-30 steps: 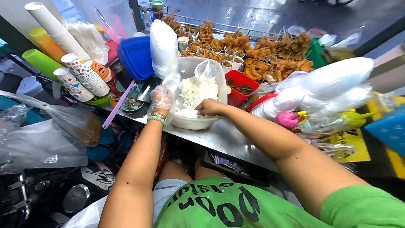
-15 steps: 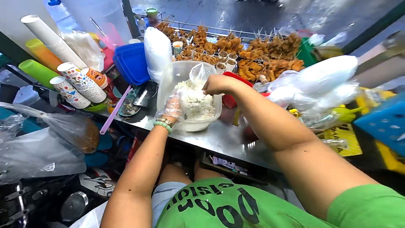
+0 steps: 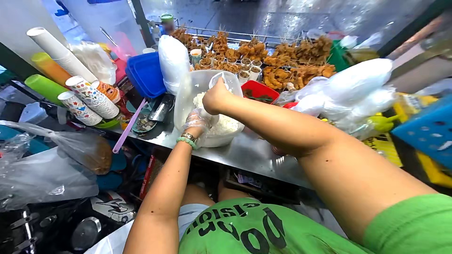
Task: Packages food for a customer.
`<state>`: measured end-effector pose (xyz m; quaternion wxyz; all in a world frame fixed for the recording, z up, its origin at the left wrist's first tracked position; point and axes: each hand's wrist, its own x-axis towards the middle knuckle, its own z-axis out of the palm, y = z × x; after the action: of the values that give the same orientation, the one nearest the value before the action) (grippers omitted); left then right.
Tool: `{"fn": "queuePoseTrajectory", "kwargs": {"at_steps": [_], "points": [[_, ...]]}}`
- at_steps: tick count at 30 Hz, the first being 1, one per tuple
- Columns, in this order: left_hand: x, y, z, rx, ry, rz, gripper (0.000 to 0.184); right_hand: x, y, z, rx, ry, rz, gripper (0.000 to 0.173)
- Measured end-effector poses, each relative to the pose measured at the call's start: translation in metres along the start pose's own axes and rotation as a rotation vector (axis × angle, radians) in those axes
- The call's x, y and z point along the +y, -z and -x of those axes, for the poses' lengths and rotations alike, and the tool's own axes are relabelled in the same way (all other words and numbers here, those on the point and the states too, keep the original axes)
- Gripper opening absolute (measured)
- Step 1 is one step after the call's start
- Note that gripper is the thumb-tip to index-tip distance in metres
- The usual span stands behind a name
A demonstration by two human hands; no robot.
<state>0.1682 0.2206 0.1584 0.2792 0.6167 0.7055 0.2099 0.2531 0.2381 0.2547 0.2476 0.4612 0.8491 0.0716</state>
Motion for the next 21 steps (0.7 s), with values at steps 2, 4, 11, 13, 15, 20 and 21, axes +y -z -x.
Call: {"fn": "queuePoseTrajectory", "kwargs": {"at_steps": [2,4,11,13,15,20,21], "points": [[0.002,0.005,-0.002,-0.044,0.025,-0.041,0.043,0.003,0.003,0.007,0.016,-0.002,-0.016,0.022],[0.005,0.01,-0.002,-0.083,0.033,-0.068,0.035,0.006,0.005,0.013,0.039,-0.001,-0.015,0.023],[0.01,0.024,0.013,-0.006,-0.004,0.232,0.052,0.01,0.015,0.048,0.182,-0.01,0.002,0.02],[0.02,0.029,0.02,0.048,-0.113,0.133,0.052,0.009,0.014,0.054,0.218,0.019,0.031,0.019],[0.017,0.029,0.018,0.053,-0.14,0.064,0.053,0.007,0.011,0.056,0.194,0.026,-0.007,0.019],[0.005,0.036,0.024,0.03,-0.001,0.334,0.069,0.039,0.015,0.082,0.304,-0.075,-0.22,0.016],[0.002,0.037,0.024,0.033,0.01,0.369,0.07,0.048,0.014,0.084,0.32,-0.117,-0.248,0.018]]}}
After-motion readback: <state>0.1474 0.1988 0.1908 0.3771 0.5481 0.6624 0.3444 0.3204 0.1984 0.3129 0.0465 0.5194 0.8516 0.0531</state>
